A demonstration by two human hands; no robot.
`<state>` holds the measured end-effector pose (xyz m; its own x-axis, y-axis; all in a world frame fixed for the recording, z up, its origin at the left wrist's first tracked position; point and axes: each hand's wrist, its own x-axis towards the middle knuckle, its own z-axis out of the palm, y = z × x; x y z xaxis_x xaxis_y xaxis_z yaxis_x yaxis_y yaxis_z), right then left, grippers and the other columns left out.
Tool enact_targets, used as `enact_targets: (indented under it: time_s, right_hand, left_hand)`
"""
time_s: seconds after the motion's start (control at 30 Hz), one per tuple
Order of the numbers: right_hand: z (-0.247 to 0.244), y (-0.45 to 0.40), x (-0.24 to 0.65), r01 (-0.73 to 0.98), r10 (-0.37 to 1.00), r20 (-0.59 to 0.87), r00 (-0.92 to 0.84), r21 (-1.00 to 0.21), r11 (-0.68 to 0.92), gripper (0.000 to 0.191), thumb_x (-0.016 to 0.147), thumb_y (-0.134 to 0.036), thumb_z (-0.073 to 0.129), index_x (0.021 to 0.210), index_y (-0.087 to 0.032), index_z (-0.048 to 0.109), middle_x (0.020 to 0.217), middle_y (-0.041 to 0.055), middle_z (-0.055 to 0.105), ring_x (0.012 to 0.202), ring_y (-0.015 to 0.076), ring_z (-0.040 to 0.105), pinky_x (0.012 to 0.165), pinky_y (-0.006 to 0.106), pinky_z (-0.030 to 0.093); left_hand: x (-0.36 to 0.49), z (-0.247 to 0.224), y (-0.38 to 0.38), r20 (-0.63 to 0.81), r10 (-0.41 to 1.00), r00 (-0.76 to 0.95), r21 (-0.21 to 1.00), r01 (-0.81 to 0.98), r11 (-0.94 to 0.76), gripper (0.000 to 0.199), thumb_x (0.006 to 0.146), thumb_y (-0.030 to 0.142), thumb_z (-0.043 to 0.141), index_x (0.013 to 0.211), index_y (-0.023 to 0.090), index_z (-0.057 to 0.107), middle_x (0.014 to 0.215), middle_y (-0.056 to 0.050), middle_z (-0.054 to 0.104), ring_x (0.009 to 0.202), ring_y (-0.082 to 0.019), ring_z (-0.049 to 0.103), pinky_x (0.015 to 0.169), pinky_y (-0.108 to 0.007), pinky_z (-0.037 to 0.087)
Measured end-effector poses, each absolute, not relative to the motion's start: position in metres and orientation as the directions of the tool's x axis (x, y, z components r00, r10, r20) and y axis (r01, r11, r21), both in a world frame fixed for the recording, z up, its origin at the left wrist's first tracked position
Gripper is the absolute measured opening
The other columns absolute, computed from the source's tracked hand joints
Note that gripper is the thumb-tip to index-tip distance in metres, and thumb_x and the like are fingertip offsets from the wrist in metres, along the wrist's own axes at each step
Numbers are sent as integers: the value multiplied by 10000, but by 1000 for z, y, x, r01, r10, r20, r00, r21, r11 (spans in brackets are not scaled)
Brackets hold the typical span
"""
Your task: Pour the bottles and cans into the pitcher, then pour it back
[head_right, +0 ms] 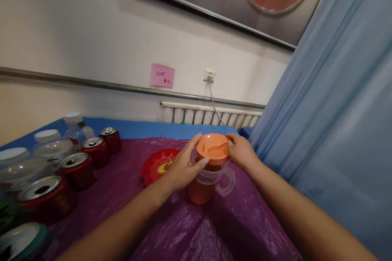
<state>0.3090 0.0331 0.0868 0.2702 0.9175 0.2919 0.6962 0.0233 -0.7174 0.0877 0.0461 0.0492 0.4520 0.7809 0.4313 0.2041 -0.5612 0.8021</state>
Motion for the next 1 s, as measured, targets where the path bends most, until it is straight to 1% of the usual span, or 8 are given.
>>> enact_targets:
  time_s: [0.1, 0.2, 0.43, 0.53, 0.6, 0.77, 0.87, 1.0]
  right_hand:
    - [86, 23, 308, 707, 928, 264, 265, -707, -1, 323, 848, -275, 557, 1071, -174, 768, 866, 105, 772, 711, 259, 710, 677, 400, 563]
    - [82, 15, 304, 721, 927, 258, 270, -693, -17, 342, 868, -322, 552, 1099, -161, 746, 868, 116, 764, 669, 242, 690, 655, 393, 552]
    - [74, 0, 295, 768, 924, 276, 263, -639, -28, 445, 862, -411, 576, 1199, -145, 695, 1010, 132, 755, 750, 246, 698, 741, 409, 551]
    - [71, -6, 296, 814, 929, 292, 230, -581, -19, 465, 906, -466, 520, 1206, -148, 680, 1085, 135, 745, 843, 267, 703, 809, 436, 550]
    - [70, -8, 297, 848, 925, 318, 207, -530, -8, 509, 916, -515, 511, 1230, -144, 663, 1185, 155, 713, 969, 299, 695, 886, 468, 539]
    - [72, -6, 290, 906, 919, 392, 39, -402, 133, 676, 925, -623, 511, 1406, -150, 540, 1417, 190, 578, 1316, 353, 543, 1120, 551, 407]
    - [73, -4, 284, 919, 923, 375, -82, -331, 216, 813, 882, -686, 572, 1501, -177, 439, 1517, 187, 476, 1409, 354, 449, 1165, 554, 365]
    - [67, -4, 285, 934, 937, 322, -136, -273, 229, 952, 831, -711, 636, 1577, -218, 312, 1594, 193, 350, 1467, 368, 369, 1167, 568, 366]
  left_hand:
    - [82, 53, 54, 392, 793, 466, 843, 163, -513, 775, 865, 391, 690, 1554, 267, 357, 1616, -139, 398, 1486, -345, 382, 1225, -580, 304]
    - [78, 50, 60, 407, 773, 487, 857, 89, -507, 755, 859, 343, 696, 1542, 287, 381, 1605, -119, 419, 1481, -325, 393, 1230, -551, 311]
    - [76, 31, 62, 439, 760, 479, 879, -54, -474, 786, 876, 357, 695, 1562, 240, 329, 1644, -118, 352, 1519, -302, 323, 1264, -525, 245]
    - [76, 27, 62, 454, 748, 483, 880, -110, -463, 772, 888, 361, 689, 1560, 238, 329, 1642, -119, 356, 1515, -294, 331, 1261, -511, 257]
    - [76, 26, 62, 461, 747, 480, 876, -111, -469, 773, 878, 356, 703, 1552, 245, 343, 1631, -116, 375, 1507, -299, 346, 1255, -514, 270]
    - [76, 25, 60, 464, 761, 454, 860, -27, -509, 822, 818, 322, 766, 1536, 249, 374, 1600, -121, 422, 1478, -322, 388, 1240, -538, 290]
    - [76, 25, 59, 475, 765, 434, 854, -16, -521, 778, 836, 334, 743, 1524, 239, 393, 1580, -128, 449, 1463, -318, 413, 1229, -538, 310]
    - [74, 24, 61, 483, 770, 417, 853, -25, -522, 733, 860, 355, 717, 1512, 226, 407, 1568, -129, 464, 1452, -302, 430, 1227, -518, 326]
